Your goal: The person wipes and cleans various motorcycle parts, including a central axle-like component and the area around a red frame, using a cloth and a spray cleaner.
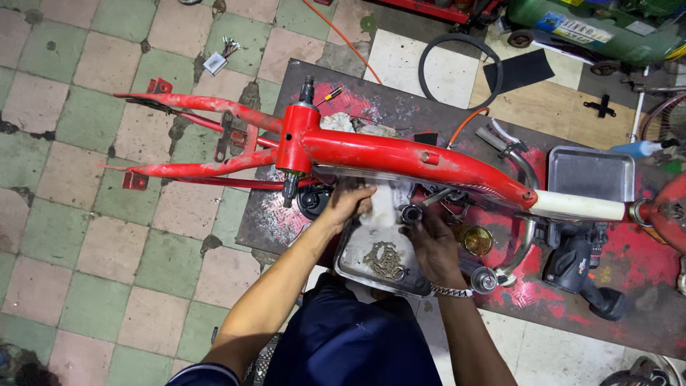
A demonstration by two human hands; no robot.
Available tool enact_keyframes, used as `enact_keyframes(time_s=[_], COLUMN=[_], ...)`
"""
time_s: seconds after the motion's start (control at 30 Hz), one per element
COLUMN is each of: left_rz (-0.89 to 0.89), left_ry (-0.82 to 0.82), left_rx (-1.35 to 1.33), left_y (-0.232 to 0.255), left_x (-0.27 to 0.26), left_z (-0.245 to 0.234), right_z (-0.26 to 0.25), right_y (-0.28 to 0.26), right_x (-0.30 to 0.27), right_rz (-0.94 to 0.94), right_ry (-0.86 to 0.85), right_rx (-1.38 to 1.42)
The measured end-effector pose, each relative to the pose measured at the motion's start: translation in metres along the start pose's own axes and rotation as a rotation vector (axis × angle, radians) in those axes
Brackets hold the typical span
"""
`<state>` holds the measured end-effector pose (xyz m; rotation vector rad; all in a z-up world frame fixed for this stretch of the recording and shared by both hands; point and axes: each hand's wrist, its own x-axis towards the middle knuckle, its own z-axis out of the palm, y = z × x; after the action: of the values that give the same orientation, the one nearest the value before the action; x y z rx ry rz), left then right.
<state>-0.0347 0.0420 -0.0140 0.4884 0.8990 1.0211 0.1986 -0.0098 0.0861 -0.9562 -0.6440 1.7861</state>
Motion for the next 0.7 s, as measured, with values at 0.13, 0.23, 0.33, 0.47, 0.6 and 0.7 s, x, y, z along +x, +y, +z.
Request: enact_keyframes(time_s=[0.13, 0.23, 0.33, 0.47, 0.6, 0.7], left_rz=[0.687, 0.723, 0.572, 0.725, 0.582, 0.628], left_ry=[0.397, 0.599, 0.561, 0.459, 0.410, 0.477], left_rx=[0.590, 0.988, 1.832, 1.284, 1.136, 1.110], left_y=[-0.022, -0.032, -0.039, -0.038, -0.031, -0.029], left_x=[0.034, 0.065, 0.087, 0.086, 0.073, 0.060], left_z=[-0.005, -0.009, -0.012, -0.011, -0.009, -0.006], right_z=[0.015, 0.030, 0.043, 0.054, 0.062, 0.064], right_y=[-0.009, -0.019, -0.029, -0.042, -0.050, -0.051], right_x=[-0.010, -0.014, -0.022, -0.033, -0.037, -0.039], right_rz=[-0.046, -0.081, -0.135, -0.179, -0.168, -0.185], right_ry=[-0.087, -0.129, -0.149, -0.161, -0.163, -0.212], right_rx=[0.008, 0.033, 0.004, -0.057, -0.011, -0.001])
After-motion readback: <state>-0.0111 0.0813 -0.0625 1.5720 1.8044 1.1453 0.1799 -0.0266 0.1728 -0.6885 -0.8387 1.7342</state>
